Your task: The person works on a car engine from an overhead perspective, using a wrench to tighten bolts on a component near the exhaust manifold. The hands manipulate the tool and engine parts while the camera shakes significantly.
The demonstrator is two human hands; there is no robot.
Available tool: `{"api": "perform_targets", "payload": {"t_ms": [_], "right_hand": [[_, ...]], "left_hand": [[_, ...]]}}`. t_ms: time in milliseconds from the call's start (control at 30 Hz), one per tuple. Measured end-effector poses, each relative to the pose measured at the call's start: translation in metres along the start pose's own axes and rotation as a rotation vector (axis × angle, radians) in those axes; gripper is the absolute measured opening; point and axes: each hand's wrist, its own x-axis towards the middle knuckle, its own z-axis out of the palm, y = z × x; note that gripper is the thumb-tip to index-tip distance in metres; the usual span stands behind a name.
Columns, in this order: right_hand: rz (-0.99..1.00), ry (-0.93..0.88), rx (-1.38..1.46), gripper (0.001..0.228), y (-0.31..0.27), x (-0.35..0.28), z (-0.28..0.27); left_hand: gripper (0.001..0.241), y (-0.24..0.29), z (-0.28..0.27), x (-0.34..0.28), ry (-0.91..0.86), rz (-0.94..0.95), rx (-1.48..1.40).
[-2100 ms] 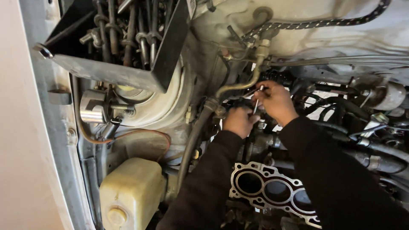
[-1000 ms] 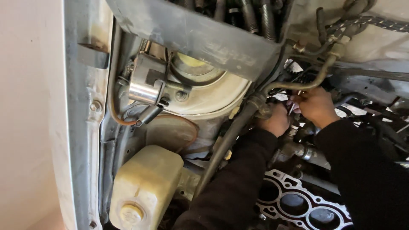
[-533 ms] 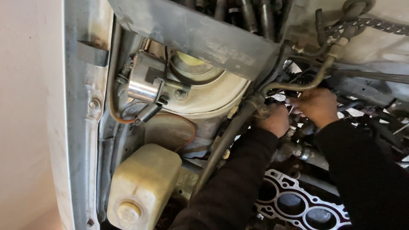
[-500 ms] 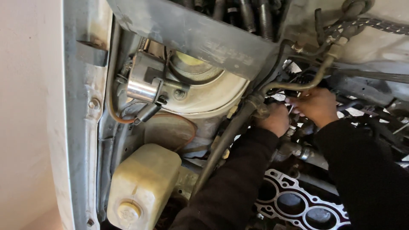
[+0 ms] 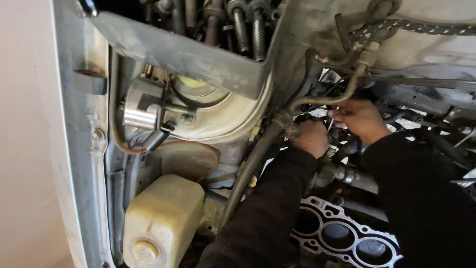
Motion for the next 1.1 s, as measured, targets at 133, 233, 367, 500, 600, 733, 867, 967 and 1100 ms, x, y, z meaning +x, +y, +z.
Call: {"api": "perform_targets", "payload": {"t_ms": [133,233,367,500,600,733,867,967,1100], "right_hand": [[0.080,-0.104,0.346,0.021,0.022,0.010,-0.008],[0.034,0.033,0.091,0.022,-0.026,-0.024,0.004],[0.060,-0.024,0.104,0.025,0.004,0.000,-0.006],[-0.003,-0.069,0.141,0.028,0.008,-0.003,-0.005],[-0.002,-0.017,0.063,0.028,-0.005,-0.012,-0.007],[-0.012,-0.174,0.199,0.032,0.013,0.004,-0.011],[0.049,-0.035,0.063,0.030,-0.023,-0.020,-0.003],[0.045,-0.034,0.075,0.031,-0.002,-0.005,-0.006],[0.030,-0.121,0.170,0.032,0.004,-0.004,-0.007]], "left_hand": [[0.026,-0.002,0.008,0.003,0.104,0.009,0.031],[0.023,-0.006,0.009,0.005,0.005,0.046,0.058],[0.026,-0.005,0.006,0.002,0.028,0.056,0.025],[0.034,0.000,-0.004,0.003,0.041,0.114,0.082],[0.034,0.002,-0.007,0.000,-0.010,0.068,0.073],[0.036,0.006,-0.019,-0.001,-0.062,0.139,0.155],[0.033,0.008,-0.017,-0.001,-0.036,0.069,0.133],[0.029,0.004,-0.014,-0.001,-0.065,0.037,0.115],[0.029,0.001,-0.005,0.005,-0.033,0.088,0.115]]}}
